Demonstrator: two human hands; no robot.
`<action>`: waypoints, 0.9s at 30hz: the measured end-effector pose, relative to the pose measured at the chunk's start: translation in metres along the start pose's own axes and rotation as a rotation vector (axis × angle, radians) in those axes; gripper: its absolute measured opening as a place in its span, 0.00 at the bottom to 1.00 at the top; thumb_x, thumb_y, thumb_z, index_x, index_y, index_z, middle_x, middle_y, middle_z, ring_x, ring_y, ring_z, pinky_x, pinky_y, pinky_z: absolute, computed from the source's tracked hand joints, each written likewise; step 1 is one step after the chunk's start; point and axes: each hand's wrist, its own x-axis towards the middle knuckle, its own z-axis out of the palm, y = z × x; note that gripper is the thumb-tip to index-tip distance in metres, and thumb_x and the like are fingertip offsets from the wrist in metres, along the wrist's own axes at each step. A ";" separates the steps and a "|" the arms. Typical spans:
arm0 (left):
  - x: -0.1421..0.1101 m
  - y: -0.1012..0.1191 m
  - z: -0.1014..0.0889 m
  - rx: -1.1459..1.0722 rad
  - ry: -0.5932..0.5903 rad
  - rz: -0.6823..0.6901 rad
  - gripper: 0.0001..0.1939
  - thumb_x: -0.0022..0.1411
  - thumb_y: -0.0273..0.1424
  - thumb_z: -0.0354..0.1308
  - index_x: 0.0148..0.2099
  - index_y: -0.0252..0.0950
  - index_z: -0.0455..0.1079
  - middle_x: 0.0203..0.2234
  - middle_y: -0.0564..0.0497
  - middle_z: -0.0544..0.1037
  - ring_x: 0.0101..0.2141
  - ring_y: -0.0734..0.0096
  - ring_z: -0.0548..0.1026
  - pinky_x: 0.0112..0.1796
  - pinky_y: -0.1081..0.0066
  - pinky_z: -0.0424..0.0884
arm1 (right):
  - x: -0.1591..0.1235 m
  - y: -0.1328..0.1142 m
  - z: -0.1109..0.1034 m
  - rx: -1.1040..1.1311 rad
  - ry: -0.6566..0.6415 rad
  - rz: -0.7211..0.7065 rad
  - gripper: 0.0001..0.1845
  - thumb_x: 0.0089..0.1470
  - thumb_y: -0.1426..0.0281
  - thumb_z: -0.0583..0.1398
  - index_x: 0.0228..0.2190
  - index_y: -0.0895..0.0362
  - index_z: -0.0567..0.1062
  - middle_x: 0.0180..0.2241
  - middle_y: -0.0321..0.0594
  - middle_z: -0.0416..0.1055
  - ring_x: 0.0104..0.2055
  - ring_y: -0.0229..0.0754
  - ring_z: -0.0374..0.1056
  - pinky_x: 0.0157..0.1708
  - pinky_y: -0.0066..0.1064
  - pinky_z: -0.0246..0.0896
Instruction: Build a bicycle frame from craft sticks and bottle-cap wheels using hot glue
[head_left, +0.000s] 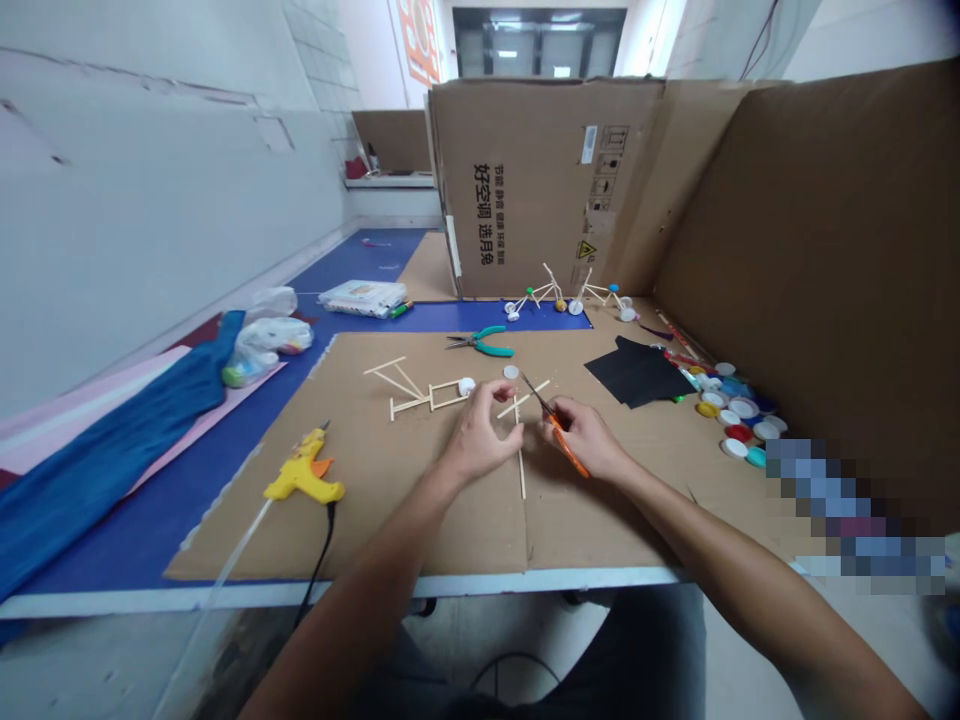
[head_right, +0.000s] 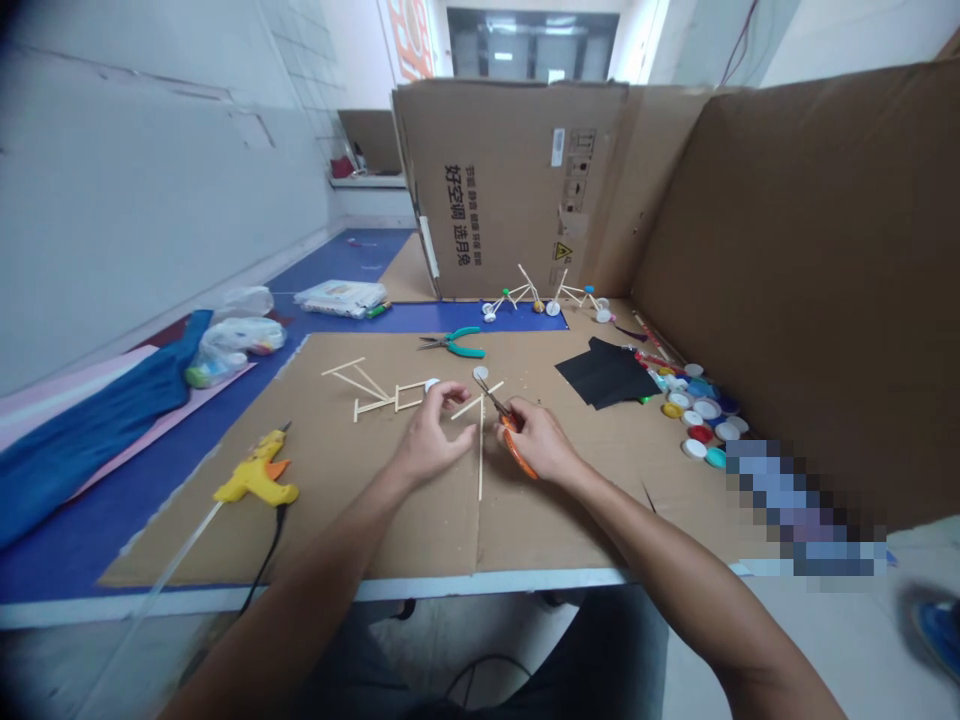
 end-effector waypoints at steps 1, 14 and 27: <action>0.000 0.000 0.001 0.030 0.007 -0.003 0.23 0.56 0.25 0.64 0.54 0.38 0.66 0.44 0.47 0.77 0.44 0.65 0.77 0.48 0.63 0.73 | 0.000 0.000 0.001 -0.014 0.000 -0.007 0.08 0.51 0.64 0.59 0.27 0.54 0.66 0.24 0.30 0.59 0.27 0.37 0.53 0.29 0.29 0.51; 0.001 0.002 0.007 0.133 -0.025 -0.038 0.08 0.69 0.28 0.56 0.39 0.38 0.76 0.33 0.49 0.82 0.36 0.69 0.79 0.40 0.71 0.70 | -0.003 0.005 0.008 -0.040 -0.075 -0.010 0.08 0.52 0.65 0.60 0.27 0.54 0.67 0.24 0.29 0.60 0.28 0.36 0.54 0.32 0.29 0.53; -0.001 0.011 0.004 0.143 -0.091 -0.137 0.09 0.70 0.29 0.53 0.38 0.38 0.74 0.32 0.50 0.81 0.35 0.69 0.77 0.39 0.72 0.68 | -0.005 0.001 0.008 -0.004 -0.101 0.009 0.08 0.52 0.64 0.59 0.27 0.54 0.66 0.24 0.30 0.59 0.27 0.36 0.52 0.30 0.29 0.52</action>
